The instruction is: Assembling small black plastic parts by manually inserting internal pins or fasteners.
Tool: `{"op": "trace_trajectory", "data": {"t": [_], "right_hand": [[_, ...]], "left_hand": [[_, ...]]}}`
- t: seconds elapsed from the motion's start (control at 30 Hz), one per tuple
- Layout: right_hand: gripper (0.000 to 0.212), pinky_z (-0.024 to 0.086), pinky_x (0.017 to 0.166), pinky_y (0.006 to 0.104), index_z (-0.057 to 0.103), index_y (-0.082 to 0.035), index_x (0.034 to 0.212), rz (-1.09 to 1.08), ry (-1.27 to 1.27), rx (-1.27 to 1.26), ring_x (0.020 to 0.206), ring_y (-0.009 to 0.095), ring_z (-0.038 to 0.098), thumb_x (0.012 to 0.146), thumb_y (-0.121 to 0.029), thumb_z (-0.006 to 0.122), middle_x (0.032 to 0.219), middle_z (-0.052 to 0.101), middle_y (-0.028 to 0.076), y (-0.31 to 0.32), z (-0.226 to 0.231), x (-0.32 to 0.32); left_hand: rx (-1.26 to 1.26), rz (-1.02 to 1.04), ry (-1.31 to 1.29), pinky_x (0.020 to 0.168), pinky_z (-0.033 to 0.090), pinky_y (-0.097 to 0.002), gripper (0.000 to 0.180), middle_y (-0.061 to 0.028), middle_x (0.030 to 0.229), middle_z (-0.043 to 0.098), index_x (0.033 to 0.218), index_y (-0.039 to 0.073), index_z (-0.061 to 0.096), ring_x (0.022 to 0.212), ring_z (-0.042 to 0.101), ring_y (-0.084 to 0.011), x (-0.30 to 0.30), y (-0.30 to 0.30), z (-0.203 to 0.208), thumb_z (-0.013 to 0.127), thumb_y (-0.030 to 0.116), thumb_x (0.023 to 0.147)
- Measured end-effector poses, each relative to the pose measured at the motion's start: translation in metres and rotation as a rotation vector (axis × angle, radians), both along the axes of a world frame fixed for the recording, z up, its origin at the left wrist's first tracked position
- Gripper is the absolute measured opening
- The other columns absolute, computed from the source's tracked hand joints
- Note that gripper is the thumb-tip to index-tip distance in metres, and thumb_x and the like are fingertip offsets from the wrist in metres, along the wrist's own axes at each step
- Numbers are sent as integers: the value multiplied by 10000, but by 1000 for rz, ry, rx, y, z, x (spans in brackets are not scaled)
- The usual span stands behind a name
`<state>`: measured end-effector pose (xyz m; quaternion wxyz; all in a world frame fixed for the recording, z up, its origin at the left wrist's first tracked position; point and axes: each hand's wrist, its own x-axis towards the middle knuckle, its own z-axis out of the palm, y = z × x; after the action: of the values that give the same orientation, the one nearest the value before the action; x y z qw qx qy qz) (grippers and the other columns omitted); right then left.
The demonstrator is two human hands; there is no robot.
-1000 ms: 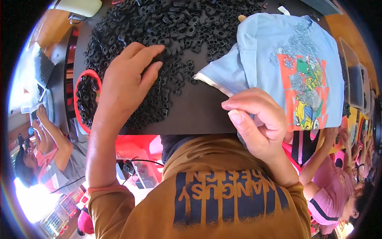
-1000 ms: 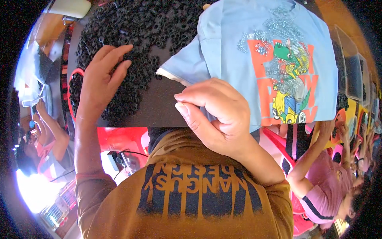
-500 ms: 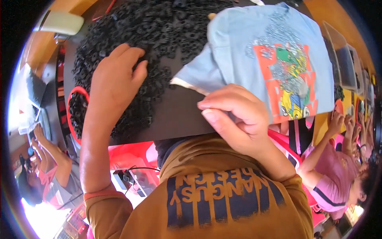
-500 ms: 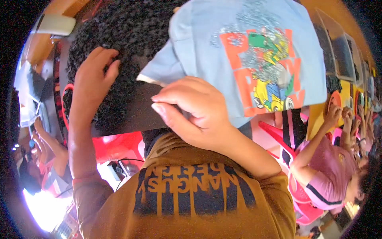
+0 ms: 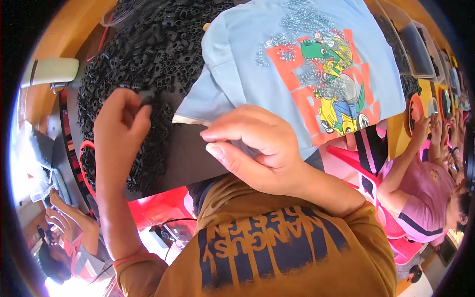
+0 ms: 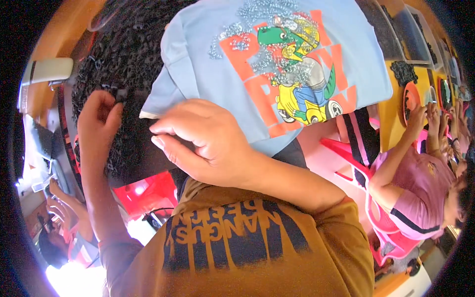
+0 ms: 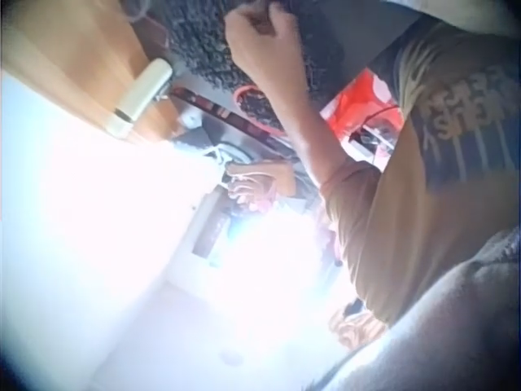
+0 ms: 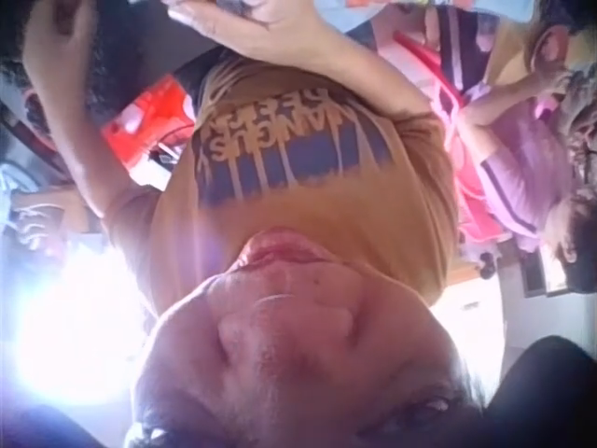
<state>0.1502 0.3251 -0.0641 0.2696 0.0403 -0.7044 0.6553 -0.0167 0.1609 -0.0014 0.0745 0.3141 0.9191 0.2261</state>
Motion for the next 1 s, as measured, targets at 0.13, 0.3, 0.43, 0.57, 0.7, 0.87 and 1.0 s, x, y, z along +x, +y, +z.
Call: {"op": "trace_trajectory", "data": {"t": [0.13,0.3,0.43,0.57,0.7,0.87,1.0], "right_hand": [[238,492,752,283,632,25,1111,-37,-11,-177,836,156,594,884,-33,669,1046,640,120,-2,2,-1],[239,476,795,274,612,46,1125,94,-72,-202,883,157,593,900,-25,648,1073,626,125,7,2,4],[226,480,798,280,604,53,1108,25,-11,-260,903,169,606,889,7,633,1057,637,137,4,-3,6],[226,493,798,291,606,52,1084,5,69,-128,920,201,634,859,44,623,1038,657,155,5,-5,9],[253,516,776,320,620,34,1047,-23,111,-65,874,239,660,798,39,662,998,671,165,6,-5,10],[257,516,750,337,645,17,987,-111,187,-33,845,265,655,738,24,708,960,670,151,3,-5,9],[253,509,731,343,649,4,966,-116,167,-62,827,272,646,724,18,720,923,660,136,2,-4,6]], "left_hand": [[305,-81,-318,581,421,-223,139,-1,796,552,890,13,568,645,514,-54,38,8,12,667,-18,798],[359,-305,-354,595,415,-213,134,-30,814,566,895,9,600,659,518,-74,54,27,13,672,-34,790],[354,-326,-382,609,415,-213,112,-9,827,578,947,0,625,694,504,-62,49,41,21,651,-6,838],[307,-214,-446,659,437,-201,116,26,841,583,1015,-8,634,743,502,-31,32,58,25,595,14,908],[312,-588,-39,641,437,-280,116,-39,809,581,987,37,641,712,552,-159,17,96,-6,622,56,874],[187,-864,337,682,438,-421,89,-86,757,528,866,82,634,716,570,-299,12,132,-30,626,154,815],[129,-864,393,667,443,-417,97,-95,793,548,866,68,621,725,570,-310,12,138,-30,640,129,793]]}}
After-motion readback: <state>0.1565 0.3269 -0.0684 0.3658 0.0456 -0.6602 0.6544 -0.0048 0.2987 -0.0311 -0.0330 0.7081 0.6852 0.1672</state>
